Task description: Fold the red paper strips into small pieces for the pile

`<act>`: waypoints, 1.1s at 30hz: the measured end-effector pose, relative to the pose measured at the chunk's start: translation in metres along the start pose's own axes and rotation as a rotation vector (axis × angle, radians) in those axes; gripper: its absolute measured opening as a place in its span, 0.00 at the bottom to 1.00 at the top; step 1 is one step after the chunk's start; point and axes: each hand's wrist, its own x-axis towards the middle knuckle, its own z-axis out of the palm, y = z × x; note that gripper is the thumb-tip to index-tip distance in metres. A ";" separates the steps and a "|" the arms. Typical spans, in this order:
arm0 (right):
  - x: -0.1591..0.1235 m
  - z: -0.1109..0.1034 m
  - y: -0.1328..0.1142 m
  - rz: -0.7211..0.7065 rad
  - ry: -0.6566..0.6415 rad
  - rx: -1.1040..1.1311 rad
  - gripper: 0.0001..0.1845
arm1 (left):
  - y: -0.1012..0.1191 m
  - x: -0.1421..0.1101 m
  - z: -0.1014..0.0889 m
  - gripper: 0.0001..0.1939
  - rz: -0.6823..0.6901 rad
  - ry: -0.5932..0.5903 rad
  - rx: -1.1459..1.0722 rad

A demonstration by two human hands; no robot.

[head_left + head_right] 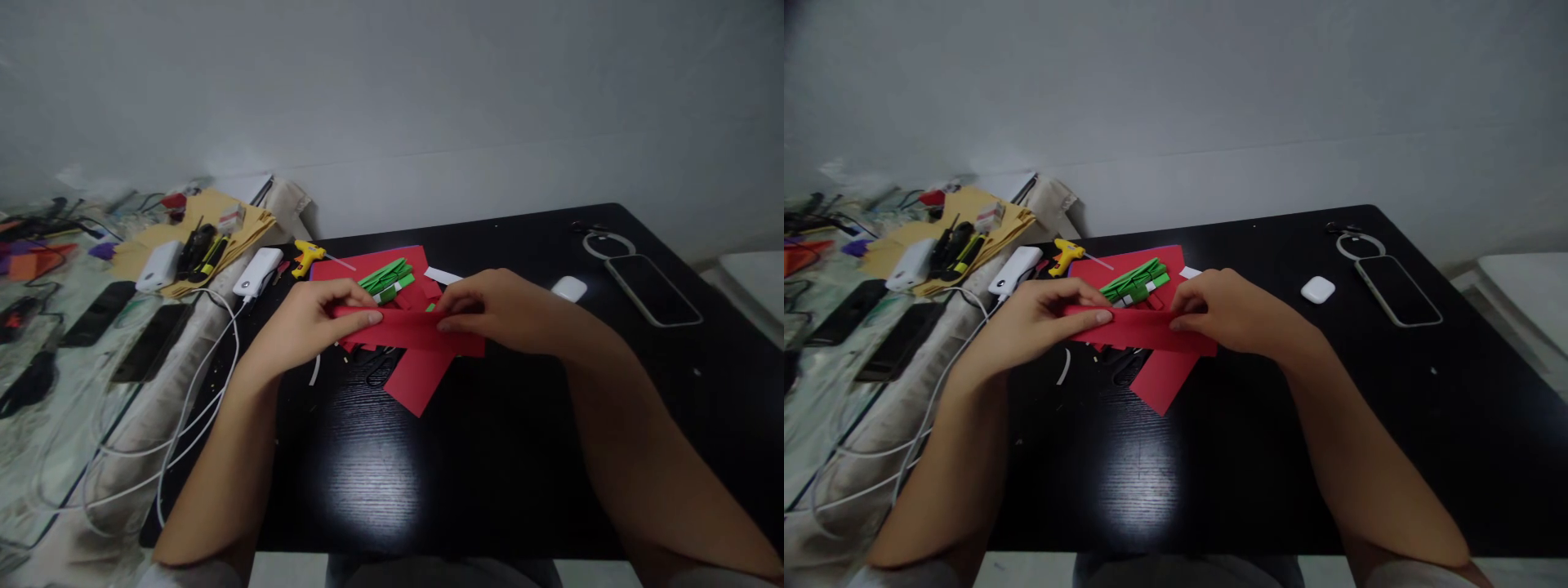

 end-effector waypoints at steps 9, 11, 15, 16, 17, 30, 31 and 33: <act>0.009 0.023 -0.018 -0.063 -0.136 0.123 0.19 | 0.007 0.002 0.011 0.10 0.061 -0.084 0.045; 0.010 0.027 -0.021 -0.099 -0.133 0.151 0.20 | 0.007 0.002 0.012 0.10 0.065 -0.084 0.040; 0.012 0.027 -0.022 -0.095 -0.093 0.157 0.17 | 0.005 0.003 0.011 0.10 0.045 -0.019 -0.020; 0.012 0.027 -0.022 -0.083 -0.081 0.156 0.17 | 0.005 0.003 0.010 0.10 0.035 0.011 -0.047; 0.012 0.026 -0.022 -0.073 -0.072 0.159 0.17 | 0.004 0.003 0.009 0.10 0.023 0.043 -0.080; 0.012 0.027 -0.023 -0.032 -0.022 0.206 0.15 | 0.000 0.004 0.011 0.10 -0.006 0.172 -0.216; 0.012 0.028 -0.024 -0.045 -0.013 0.209 0.17 | 0.000 0.004 0.011 0.10 -0.002 0.170 -0.212; 0.013 0.031 -0.024 -0.078 0.019 0.210 0.22 | 0.001 0.003 0.011 0.10 0.004 0.169 -0.193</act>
